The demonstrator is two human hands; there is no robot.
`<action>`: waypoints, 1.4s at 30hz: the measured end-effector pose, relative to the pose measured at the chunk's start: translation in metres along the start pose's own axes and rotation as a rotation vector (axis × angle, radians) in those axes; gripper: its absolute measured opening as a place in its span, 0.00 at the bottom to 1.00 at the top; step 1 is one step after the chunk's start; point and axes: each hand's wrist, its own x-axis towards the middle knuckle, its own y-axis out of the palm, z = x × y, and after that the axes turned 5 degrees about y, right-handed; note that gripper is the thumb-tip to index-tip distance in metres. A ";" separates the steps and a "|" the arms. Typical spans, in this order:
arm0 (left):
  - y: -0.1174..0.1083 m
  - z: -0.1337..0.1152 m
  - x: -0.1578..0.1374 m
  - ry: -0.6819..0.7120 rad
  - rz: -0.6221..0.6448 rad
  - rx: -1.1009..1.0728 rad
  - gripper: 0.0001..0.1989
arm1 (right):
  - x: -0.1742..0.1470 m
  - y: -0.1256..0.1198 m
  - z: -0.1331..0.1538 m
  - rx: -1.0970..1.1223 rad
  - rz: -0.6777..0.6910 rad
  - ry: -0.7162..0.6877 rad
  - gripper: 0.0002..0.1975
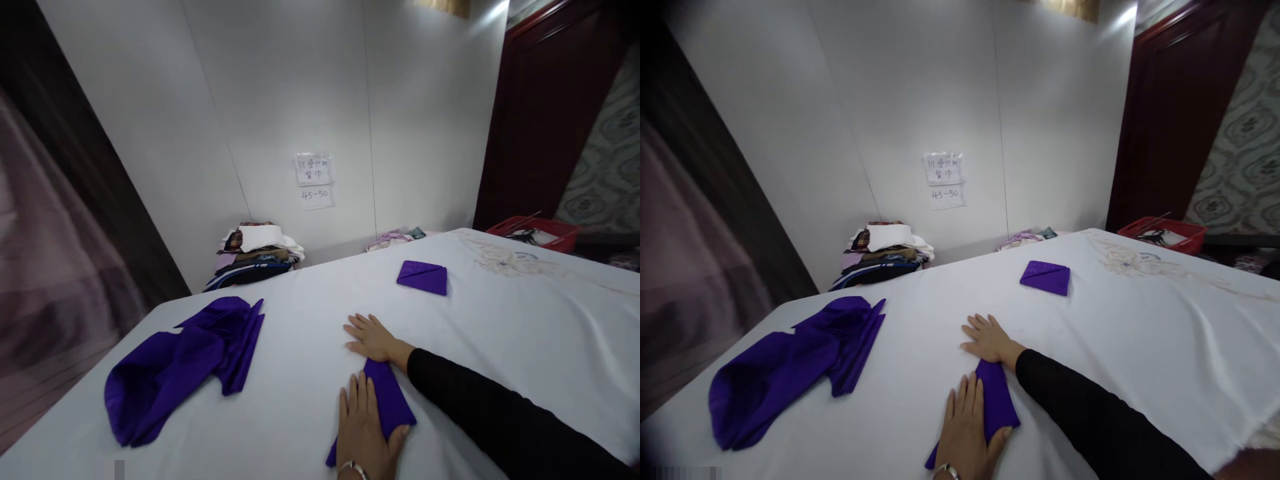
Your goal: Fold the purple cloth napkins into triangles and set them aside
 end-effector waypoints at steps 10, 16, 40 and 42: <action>0.000 -0.001 0.001 -0.007 -0.003 -0.046 0.43 | 0.003 -0.035 0.019 0.116 0.071 0.092 0.34; -0.005 -0.009 0.002 -0.059 0.025 -0.041 0.40 | -0.031 -0.004 0.031 0.083 0.084 -0.149 0.32; -0.010 -0.010 0.002 -0.079 -0.026 0.031 0.39 | -0.016 -0.029 0.000 0.222 0.107 -0.015 0.35; -0.007 -0.008 0.003 -0.073 -0.055 0.025 0.38 | -0.031 -0.027 -0.011 0.207 0.115 -0.059 0.36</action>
